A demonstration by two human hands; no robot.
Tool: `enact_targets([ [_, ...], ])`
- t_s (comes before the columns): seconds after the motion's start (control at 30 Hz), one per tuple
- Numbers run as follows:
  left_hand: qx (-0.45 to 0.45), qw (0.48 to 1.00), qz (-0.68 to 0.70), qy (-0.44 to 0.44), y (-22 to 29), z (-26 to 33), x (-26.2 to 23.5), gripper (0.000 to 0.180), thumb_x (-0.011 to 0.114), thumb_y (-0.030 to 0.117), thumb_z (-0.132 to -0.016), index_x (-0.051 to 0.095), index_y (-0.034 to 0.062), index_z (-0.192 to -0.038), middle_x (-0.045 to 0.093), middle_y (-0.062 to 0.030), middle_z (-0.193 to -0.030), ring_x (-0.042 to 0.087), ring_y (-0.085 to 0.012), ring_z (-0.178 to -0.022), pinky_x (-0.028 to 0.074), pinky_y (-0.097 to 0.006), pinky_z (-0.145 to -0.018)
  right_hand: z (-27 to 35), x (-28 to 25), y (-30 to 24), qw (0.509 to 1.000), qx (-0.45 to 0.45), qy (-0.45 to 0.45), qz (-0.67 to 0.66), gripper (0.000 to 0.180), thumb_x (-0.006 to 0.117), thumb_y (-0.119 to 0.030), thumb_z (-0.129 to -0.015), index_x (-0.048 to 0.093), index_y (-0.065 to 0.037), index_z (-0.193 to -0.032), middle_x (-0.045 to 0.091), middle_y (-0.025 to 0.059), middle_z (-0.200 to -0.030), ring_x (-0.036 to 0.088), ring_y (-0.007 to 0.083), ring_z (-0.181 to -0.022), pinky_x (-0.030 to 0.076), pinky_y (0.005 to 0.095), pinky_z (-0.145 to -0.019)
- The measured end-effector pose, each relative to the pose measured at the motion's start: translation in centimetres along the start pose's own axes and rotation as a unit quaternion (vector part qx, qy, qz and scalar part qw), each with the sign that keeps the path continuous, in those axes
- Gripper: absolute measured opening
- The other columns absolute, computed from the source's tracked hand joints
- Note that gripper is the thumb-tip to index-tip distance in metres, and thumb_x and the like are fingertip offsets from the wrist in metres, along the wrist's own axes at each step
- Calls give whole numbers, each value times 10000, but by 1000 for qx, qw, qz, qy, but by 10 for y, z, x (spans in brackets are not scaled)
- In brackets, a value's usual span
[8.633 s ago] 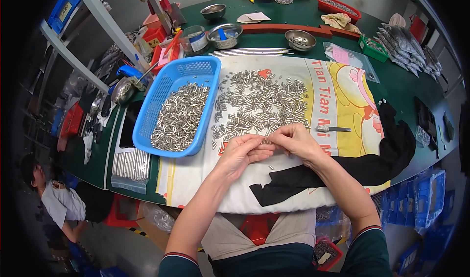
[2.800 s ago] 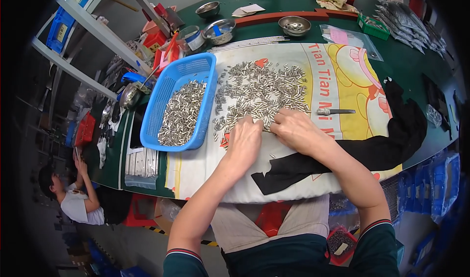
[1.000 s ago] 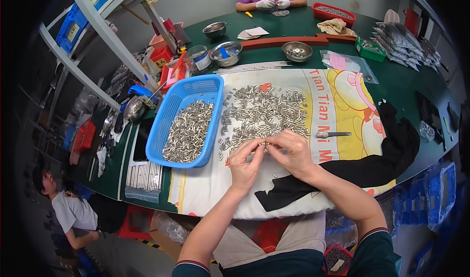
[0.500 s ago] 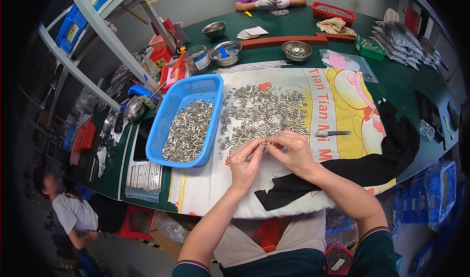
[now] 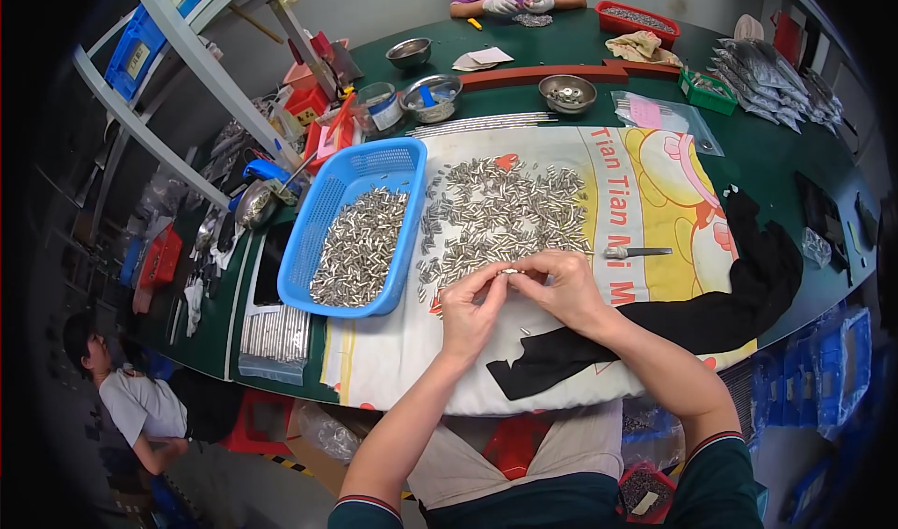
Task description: Sorting and inspecting small metal components at a factory workbench.
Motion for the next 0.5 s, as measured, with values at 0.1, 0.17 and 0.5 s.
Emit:
enact_targets([
  [0.1, -30, 999, 12, -14, -2, 1, 3, 183, 554, 10, -846, 650, -20, -999, 672, -64, -860, 621, -89, -749, 511, -224, -687, -1, 0, 2, 999, 30, -22, -4, 131, 687, -68, -718, 677, 11, -823, 647, 126, -673, 637, 194, -571, 508, 282, -535],
  [0.17, -58, 997, 38, -27, -8, 1, 4, 184, 549, 21, -855, 642, -30, -1006, 671, -74, -860, 627, -96, -750, 516, -224, -688, -2, 2, 7, 996, 70, -51, -16, 142, 693, -93, -715, 677, 15, -806, 647, 127, -651, 637, 190, -565, 507, 287, -545],
  [0.5, -217, 962, 131, -100, -30, 5, 13, 214, 575, 93, -878, 604, -58, -1027, 663, -118, -837, 648, -139, -717, 532, -228, -660, 4, 13, 30, 956, 221, -184, -62, 183, 666, -125, -697, 671, 37, -781, 626, 83, -591, 571, 87, -539, 461, 263, -515],
])
Point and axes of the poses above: each hand's wrist, its own z-axis away from the middle knuckle, its own x-axis out of the palm, y = z × x, the point moved 8 cm from there along -z, towards the middle knuckle
